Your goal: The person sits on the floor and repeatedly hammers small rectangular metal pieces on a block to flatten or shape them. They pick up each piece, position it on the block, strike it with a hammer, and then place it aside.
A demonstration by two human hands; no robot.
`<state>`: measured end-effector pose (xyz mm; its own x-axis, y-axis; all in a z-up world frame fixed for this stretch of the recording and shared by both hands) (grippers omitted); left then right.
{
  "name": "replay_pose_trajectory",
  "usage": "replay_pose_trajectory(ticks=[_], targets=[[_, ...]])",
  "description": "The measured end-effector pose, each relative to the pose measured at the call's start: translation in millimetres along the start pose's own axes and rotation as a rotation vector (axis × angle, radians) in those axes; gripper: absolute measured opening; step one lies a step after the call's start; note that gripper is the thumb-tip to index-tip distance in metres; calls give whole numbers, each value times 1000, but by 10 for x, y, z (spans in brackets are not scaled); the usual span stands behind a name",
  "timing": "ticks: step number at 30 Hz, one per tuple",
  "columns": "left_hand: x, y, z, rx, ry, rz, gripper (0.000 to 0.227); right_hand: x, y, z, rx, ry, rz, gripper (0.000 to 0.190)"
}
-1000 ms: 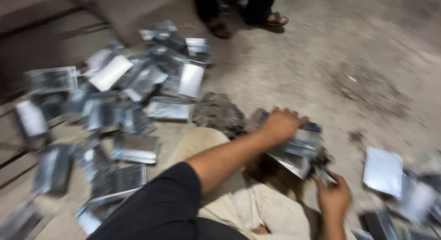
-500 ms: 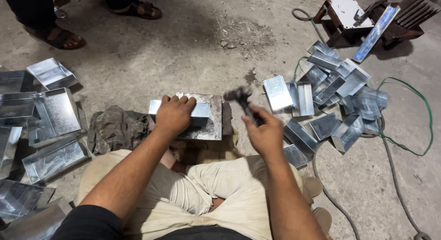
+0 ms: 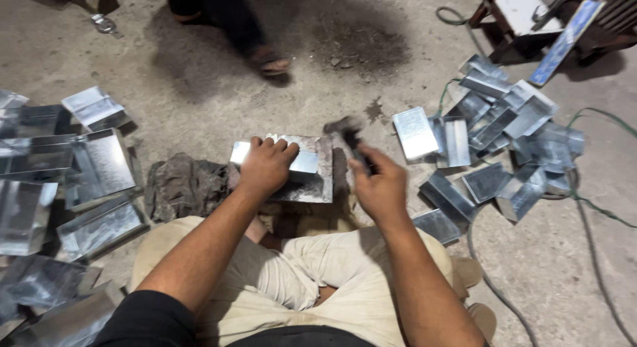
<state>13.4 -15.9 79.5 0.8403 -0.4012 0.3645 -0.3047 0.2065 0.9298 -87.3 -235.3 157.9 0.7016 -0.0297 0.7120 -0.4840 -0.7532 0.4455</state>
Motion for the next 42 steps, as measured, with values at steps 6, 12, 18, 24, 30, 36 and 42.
replay_pose_trajectory(ticks=[6,12,18,24,30,36,42], targets=[[-5,3,-9,-41,8,23,14,-169,-106,-3,-22,-189,69,21],[29,-31,8,7,-9,-7,17,-55,-78,74,15,-290,-40,29],[13,-12,14,-4,6,33,15,-184,-162,36,75,-245,-53,26],[25,38,8,-55,33,-48,18,-163,-61,122,-65,-486,-216,41],[-217,-282,-75,-894,386,219,38,220,458,-217,-210,-461,-193,39],[-264,-664,42,-980,475,-25,56,740,701,-945,72,201,248,24],[-252,-506,93,-1018,394,56,53,740,-73,-868,-51,159,-81,12]])
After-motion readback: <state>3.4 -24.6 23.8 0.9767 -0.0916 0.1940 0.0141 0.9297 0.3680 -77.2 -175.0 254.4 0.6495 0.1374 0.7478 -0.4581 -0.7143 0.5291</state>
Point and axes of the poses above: each hand's wrist, its own x-axis towards the middle knuckle, its own y-axis out of the back of the hand, z = x × y, the point moved 3 cm from there along x, towards the middle knuckle, and after that the axes turned 11 degrees about y, right-handed, at the moved point
